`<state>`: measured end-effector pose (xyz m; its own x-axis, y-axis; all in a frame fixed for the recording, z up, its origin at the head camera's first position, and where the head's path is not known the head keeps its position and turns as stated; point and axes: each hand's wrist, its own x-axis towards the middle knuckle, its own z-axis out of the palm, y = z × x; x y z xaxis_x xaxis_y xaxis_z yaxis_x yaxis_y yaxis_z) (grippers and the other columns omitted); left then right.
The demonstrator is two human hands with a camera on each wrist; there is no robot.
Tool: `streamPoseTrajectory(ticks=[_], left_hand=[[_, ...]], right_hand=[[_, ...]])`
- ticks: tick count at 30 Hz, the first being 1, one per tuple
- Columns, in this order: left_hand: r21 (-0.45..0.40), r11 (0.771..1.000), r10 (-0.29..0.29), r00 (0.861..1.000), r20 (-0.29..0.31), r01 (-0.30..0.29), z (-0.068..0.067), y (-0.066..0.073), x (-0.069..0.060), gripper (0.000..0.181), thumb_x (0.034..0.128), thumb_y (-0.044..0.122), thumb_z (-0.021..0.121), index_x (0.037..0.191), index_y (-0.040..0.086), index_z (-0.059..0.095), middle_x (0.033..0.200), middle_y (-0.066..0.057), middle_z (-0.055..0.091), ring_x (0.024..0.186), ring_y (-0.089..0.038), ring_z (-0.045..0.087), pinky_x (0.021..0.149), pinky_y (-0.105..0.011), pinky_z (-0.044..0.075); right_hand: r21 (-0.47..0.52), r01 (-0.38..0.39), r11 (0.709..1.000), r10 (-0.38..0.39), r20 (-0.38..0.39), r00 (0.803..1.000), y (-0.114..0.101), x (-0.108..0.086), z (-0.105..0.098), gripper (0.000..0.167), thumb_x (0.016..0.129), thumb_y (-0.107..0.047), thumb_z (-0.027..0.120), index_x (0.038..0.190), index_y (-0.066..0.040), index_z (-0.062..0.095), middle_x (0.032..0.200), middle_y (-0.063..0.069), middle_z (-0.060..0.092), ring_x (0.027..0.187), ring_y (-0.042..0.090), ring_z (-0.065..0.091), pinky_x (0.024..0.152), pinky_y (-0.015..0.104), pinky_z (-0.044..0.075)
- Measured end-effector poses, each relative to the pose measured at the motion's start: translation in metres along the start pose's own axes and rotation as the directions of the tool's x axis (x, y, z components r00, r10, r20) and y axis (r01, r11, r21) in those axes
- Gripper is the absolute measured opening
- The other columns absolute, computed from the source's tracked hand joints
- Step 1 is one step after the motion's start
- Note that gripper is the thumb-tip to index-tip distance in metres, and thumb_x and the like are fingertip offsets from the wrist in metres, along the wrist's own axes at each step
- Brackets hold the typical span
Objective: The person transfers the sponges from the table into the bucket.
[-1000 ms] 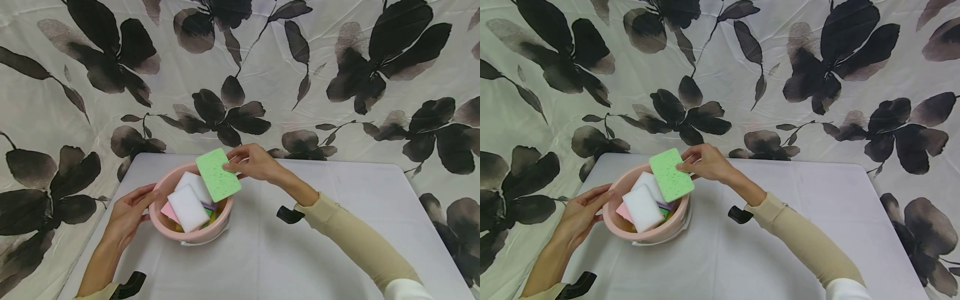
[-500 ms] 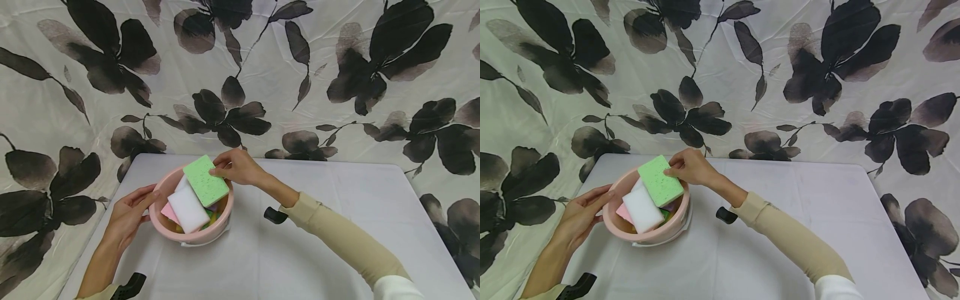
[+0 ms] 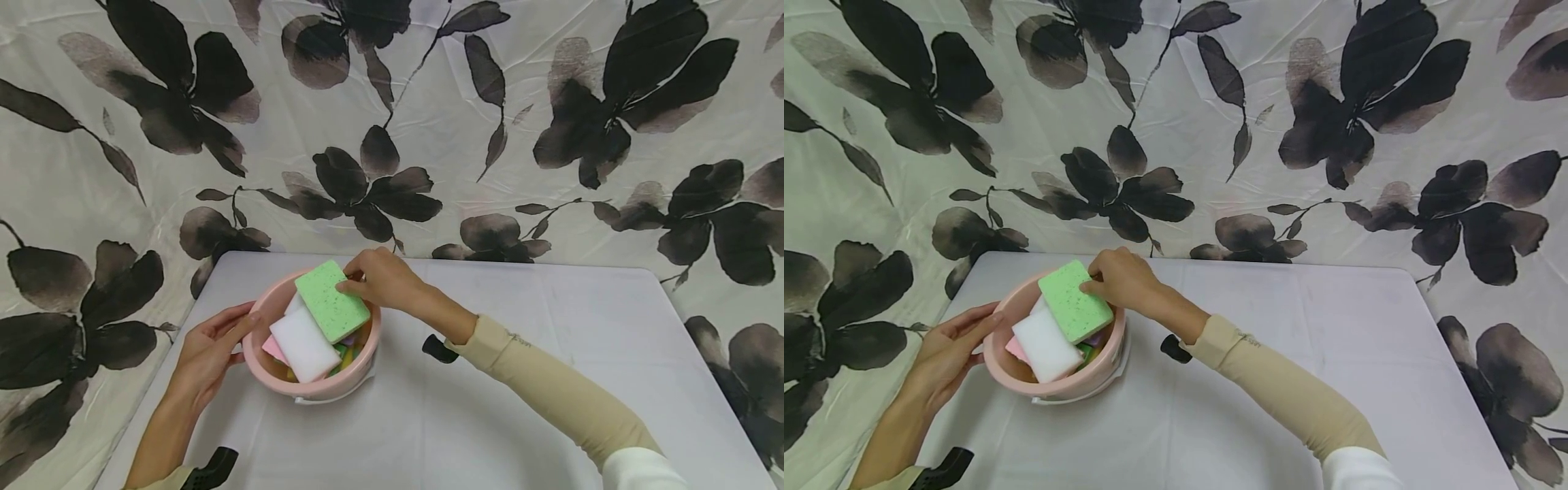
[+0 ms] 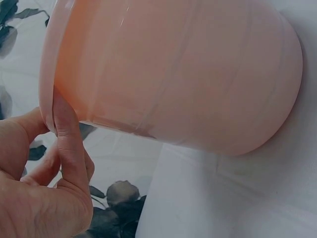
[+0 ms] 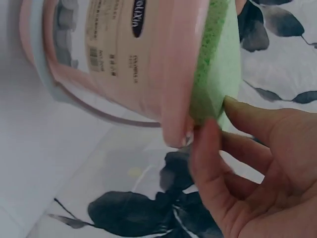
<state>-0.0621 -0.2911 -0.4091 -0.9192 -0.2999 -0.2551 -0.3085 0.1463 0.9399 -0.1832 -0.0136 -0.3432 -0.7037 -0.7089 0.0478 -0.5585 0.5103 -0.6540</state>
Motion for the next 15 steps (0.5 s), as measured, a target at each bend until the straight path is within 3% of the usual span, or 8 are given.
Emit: streamPoseTrajectory(ticks=[3, 7, 11, 15], left_hand=[[0.003, 1.000, -0.008, 1.000, -0.001, 0.008, -0.001, 0.000, 0.000, 0.070, 0.0927, 0.046, 0.075, 0.147, 0.008, 0.052, 0.108, 0.022, 0.066, 0.094, 0.000, 0.067, 0.073, -0.024, 0.060], [0.004, 1.000, -0.012, 1.000, 0.000, 0.012, -0.002, -0.001, 0.001, 0.070, 0.0924, 0.047, 0.075, 0.147, 0.009, 0.052, 0.107, 0.023, 0.066, 0.094, 0.000, 0.068, 0.073, -0.024, 0.060], [0.001, 1.000, -0.008, 1.000, 0.004, 0.008, -0.003, -0.001, 0.003, 0.069, 0.0926, 0.046, 0.075, 0.147, 0.008, 0.053, 0.107, 0.023, 0.066, 0.094, 0.000, 0.067, 0.072, -0.024, 0.061], [0.005, 1.000, -0.006, 1.000, 0.001, 0.006, -0.005, -0.001, 0.001, 0.069, 0.0931, 0.045, 0.075, 0.146, 0.008, 0.052, 0.107, 0.023, 0.066, 0.094, 0.001, 0.067, 0.072, -0.024, 0.060]], right_hand=[[0.008, -0.017, 1.000, 0.017, -0.005, 1.000, 0.004, -0.001, 0.001, 0.023, 0.096, -0.017, 0.075, 0.113, -0.001, 0.076, 0.096, 0.007, 0.075, 0.081, 0.014, 0.062, 0.066, 0.020, 0.046], [0.103, -0.031, 0.994, 0.034, -0.031, 0.999, 0.011, -0.006, 0.003, 0.021, 0.094, -0.014, 0.077, 0.109, 0.000, 0.072, 0.095, 0.007, 0.072, 0.078, 0.014, 0.065, 0.067, 0.021, 0.051], [0.166, -0.001, 0.986, 0.010, -0.052, 0.999, 0.017, -0.011, 0.003, 0.018, 0.094, -0.011, 0.076, 0.107, 0.000, 0.070, 0.094, 0.008, 0.070, 0.071, 0.017, 0.066, 0.060, 0.022, 0.054], [0.148, 0.039, 0.988, -0.026, -0.093, 0.995, 0.023, -0.017, 0.003, 0.012, 0.096, -0.009, 0.072, 0.105, -0.001, 0.071, 0.091, 0.006, 0.069, 0.076, 0.017, 0.065, 0.064, 0.021, 0.053]])
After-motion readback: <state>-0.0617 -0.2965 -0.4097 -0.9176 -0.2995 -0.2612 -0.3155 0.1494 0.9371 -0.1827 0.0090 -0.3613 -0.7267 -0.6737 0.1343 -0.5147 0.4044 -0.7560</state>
